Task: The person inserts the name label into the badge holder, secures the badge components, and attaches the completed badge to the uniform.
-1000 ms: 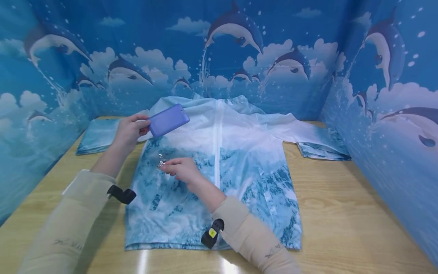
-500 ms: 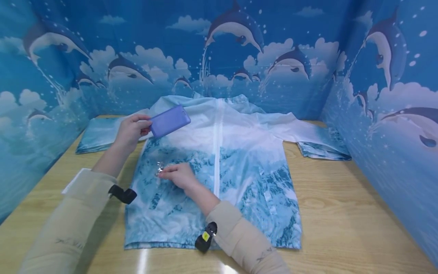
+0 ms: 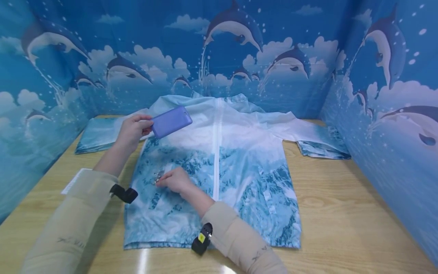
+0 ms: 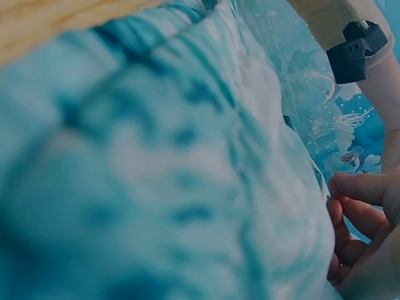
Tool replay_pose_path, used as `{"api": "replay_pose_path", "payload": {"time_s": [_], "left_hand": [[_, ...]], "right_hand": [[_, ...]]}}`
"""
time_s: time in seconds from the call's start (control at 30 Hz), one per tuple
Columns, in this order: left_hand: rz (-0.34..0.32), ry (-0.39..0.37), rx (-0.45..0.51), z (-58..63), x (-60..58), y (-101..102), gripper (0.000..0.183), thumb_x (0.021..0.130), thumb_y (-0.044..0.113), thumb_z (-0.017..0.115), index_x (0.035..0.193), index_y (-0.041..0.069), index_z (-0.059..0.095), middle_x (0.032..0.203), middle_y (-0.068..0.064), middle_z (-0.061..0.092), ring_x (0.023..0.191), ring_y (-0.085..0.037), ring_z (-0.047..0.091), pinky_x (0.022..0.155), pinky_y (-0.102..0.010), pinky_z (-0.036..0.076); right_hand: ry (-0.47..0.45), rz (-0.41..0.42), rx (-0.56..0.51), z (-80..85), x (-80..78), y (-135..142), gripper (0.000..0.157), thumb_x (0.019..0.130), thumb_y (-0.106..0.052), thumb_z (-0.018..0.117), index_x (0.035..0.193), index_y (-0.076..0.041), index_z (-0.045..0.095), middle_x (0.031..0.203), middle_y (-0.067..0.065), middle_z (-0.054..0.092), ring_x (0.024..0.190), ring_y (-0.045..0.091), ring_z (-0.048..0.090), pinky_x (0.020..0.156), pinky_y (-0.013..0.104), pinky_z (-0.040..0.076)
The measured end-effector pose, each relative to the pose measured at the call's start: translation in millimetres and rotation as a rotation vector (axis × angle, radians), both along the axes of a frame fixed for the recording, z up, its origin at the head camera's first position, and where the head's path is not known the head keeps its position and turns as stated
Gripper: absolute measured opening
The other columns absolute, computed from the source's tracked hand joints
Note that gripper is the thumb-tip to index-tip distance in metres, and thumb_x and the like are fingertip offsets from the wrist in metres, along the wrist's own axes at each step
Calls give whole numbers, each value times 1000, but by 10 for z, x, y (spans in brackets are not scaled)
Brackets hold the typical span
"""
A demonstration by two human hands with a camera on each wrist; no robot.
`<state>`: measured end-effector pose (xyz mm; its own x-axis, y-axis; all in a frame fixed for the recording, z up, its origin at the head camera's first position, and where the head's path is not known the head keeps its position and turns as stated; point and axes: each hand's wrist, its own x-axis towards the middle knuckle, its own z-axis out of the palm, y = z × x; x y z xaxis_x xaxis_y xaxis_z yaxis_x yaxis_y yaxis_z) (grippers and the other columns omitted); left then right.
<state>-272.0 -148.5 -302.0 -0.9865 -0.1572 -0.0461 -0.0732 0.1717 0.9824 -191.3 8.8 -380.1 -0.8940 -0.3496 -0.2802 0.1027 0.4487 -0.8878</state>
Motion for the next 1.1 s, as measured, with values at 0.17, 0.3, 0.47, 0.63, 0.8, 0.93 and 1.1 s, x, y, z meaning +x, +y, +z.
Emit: {"api": "replay_pose_path", "payload": {"time_s": [0.17, 0.3, 0.47, 0.63, 0.8, 0.93, 1.1], "left_hand": [[2, -6, 3, -2, -7, 5, 27, 95, 17, 52, 117, 2, 55, 84, -2, 54, 78, -15, 52, 79, -34, 42], [-9, -8, -1, 3, -2, 10, 27, 96, 18, 51, 117, 2, 55, 85, -2, 54, 78, -15, 52, 79, -34, 42], [-20, -6, -13, 6, 7, 20, 26, 96, 18, 51, 116, 2, 55, 85, -3, 54, 77, -14, 51, 77, -32, 42], [-36, -12, -24, 6, 9, 25, 27, 96, 18, 51, 117, 1, 55, 84, -1, 54, 77, -14, 51, 78, -33, 42], [-60, -26, -49, 10, 18, 29, 30, 96, 17, 52, 121, 0, 54, 84, -1, 54, 76, -12, 52, 78, -31, 42], [-69, -33, -57, 17, 26, 36, 31, 95, 17, 52, 121, 1, 54, 84, 0, 54, 75, -10, 52, 77, -30, 42], [-74, -36, -55, 24, 32, 34, 30, 95, 17, 52, 121, 0, 54, 82, 0, 55, 75, -11, 52, 79, -32, 42]], "right_hand": [[23, 8, 25, -8, 12, -18, 11, 83, -19, 71, 82, -9, 75, 85, -4, 67, 73, 13, 59, 65, 27, 48], [22, 6, 40, -3, 17, -25, 11, 83, -17, 71, 78, -8, 75, 78, -4, 67, 62, 14, 57, 53, 24, 43], [19, -1, 54, 4, 24, -29, 10, 82, -15, 71, 75, -8, 75, 75, -4, 67, 60, 14, 57, 51, 24, 42], [23, -9, 65, 11, 29, -29, 11, 81, -15, 72, 73, -8, 75, 72, -3, 67, 57, 15, 56, 49, 24, 40], [14, -18, 21, 18, 28, -14, 11, 81, -14, 72, 74, -5, 74, 76, -2, 68, 63, 13, 58, 56, 24, 47], [12, -9, -14, 18, 13, 1, 10, 82, -15, 71, 81, -6, 75, 83, -2, 68, 74, 11, 60, 68, 26, 49], [3, -33, -38, 68, -11, 41, 12, 84, -19, 69, 88, -9, 75, 91, -2, 67, 87, 13, 59, 81, 33, 47]]}}
